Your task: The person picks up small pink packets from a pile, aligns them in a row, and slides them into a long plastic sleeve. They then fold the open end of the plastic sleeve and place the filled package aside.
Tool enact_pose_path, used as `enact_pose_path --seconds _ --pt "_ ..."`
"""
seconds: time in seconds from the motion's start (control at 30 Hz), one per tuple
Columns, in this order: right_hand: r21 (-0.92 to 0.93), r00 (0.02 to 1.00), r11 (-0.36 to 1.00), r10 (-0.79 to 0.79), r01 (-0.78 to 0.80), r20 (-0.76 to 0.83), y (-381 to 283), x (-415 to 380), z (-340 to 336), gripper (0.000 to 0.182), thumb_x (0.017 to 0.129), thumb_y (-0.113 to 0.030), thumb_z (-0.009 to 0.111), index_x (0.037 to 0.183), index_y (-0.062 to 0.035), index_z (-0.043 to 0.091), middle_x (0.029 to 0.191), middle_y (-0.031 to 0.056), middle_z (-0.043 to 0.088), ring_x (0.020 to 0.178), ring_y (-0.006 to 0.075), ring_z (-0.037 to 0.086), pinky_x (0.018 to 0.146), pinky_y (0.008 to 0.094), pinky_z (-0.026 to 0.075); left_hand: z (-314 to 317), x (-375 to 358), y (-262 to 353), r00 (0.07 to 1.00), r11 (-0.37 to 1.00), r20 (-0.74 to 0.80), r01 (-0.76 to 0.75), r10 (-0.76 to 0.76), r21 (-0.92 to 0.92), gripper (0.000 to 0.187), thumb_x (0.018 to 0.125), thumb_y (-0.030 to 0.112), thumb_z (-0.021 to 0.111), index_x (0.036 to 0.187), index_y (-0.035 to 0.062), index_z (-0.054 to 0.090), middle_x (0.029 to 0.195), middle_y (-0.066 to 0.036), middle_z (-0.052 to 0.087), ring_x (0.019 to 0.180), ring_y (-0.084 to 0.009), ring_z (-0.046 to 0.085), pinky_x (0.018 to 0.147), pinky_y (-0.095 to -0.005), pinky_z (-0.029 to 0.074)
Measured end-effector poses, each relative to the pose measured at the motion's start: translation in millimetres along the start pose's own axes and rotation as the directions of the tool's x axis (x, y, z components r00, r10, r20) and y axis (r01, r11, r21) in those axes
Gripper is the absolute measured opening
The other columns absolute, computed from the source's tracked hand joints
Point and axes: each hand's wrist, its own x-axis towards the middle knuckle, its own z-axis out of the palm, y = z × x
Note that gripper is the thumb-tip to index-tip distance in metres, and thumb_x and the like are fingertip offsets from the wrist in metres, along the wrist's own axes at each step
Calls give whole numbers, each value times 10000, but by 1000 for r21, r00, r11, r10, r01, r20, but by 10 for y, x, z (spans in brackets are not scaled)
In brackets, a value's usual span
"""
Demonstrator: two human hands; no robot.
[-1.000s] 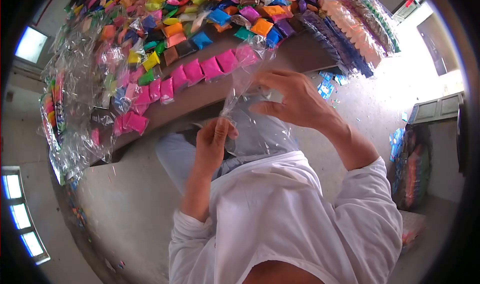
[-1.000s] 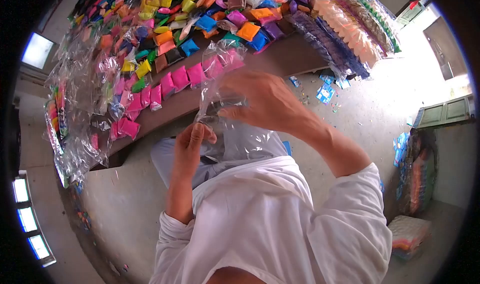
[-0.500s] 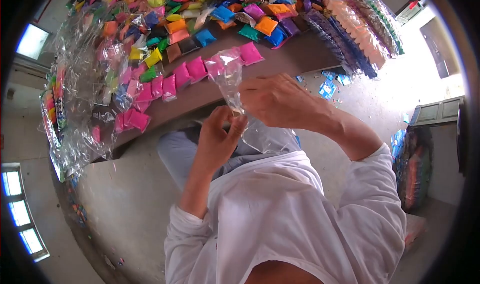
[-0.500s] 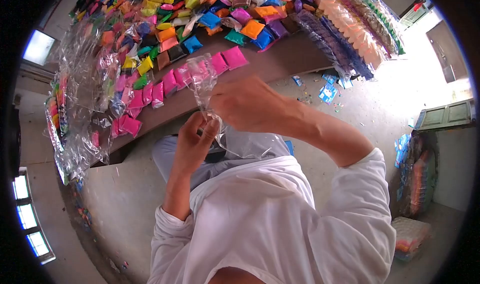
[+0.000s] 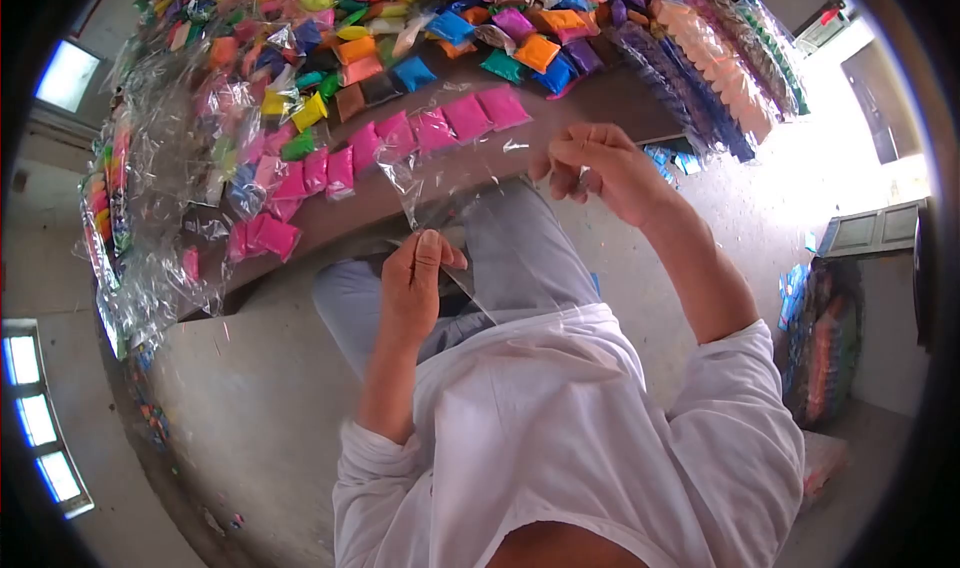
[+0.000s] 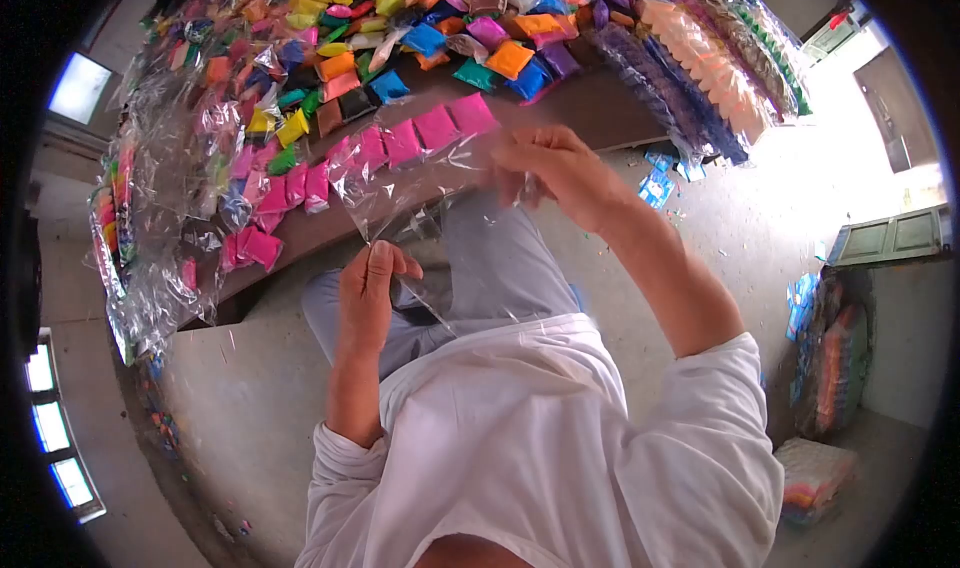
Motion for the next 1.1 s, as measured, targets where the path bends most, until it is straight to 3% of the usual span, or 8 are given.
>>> enact_pose_path --seconds 0.27,0.47,0.6,0.73,0.83,0.87,0.93,1.1 --pt "276 995 961 -24 -2 93 102 -47 -111 498 857 -438 661 1112 -16 588 1010 105 671 887 159 648 756 269 488 -16 50 -41 996 988 -75 28 -40 -154 379 1020 316 425 813 20 540 743 -60 603 701 -132 533 702 -267 420" --pt "62 979 998 6 -19 206 175 -64 -161 681 699 -489 791 1141 -16 580 1027 113 671 933 188 650 832 317 501 -92 33 -72 990 898 -78 69 -114 -435 350 1010 357 433 854 56 522 760 -78 582 696 -161 559 644 -266 432" --pt "149 956 986 34 -80 290 437 -115 -176 593 741 -412 785 1134 -15 586 1038 115 673 945 196 653 827 319 511 -143 45 -111 990 812 -118 -7 -76 -583 351 1010 358 430 841 62 516 771 -91 578 684 -159 555 632 -268 431" --pt "212 907 911 277 -353 318 772 -197 70 332 846 -239 713 1064 -7 621 1004 128 685 899 209 668 796 331 537 -112 12 -33 990 817 -80 52 -120 -574 351 1010 358 427 845 62 517 767 -83 570 678 -154 545 618 -277 430" --pt "-84 996 993 86 -85 9 621 -210 161 170 895 -86 592 1019 24 631 951 122 692 833 205 679 749 320 543 -88 -51 -81 978 831 -97 104 -186 -547 352 1007 355 439 865 51 546 757 -68 569 673 -142 539 620 -273 430" --pt "-87 998 994 68 -66 18 459 -227 164 170 895 -86 592 1019 24 631 951 122 692 833 205 679 749 320 543 -164 -66 -177 997 849 6 64 -71 -524 315 984 337 496 890 49 582 785 -78 600 701 -162 569 635 -287 446" --pt "-629 962 768 -245 117 -119 39 -339 168 161 866 -15 541 992 30 631 894 123 691 796 212 684 715 322 541 -172 -127 -201 994 880 25 106 -107 -463 338 983 350 501 886 40 595 788 -59 600 712 -140 569 651 -271 442" --pt "-740 884 547 -447 391 137 -542 -392 115 230 744 69 560 940 -6 655 845 136 673 759 288 674 665 351 533 -211 -227 -350 985 913 82 174 -155 -368 382 943 409 563 919 32 623 839 -35 611 751 -112 578 727 -245 444"
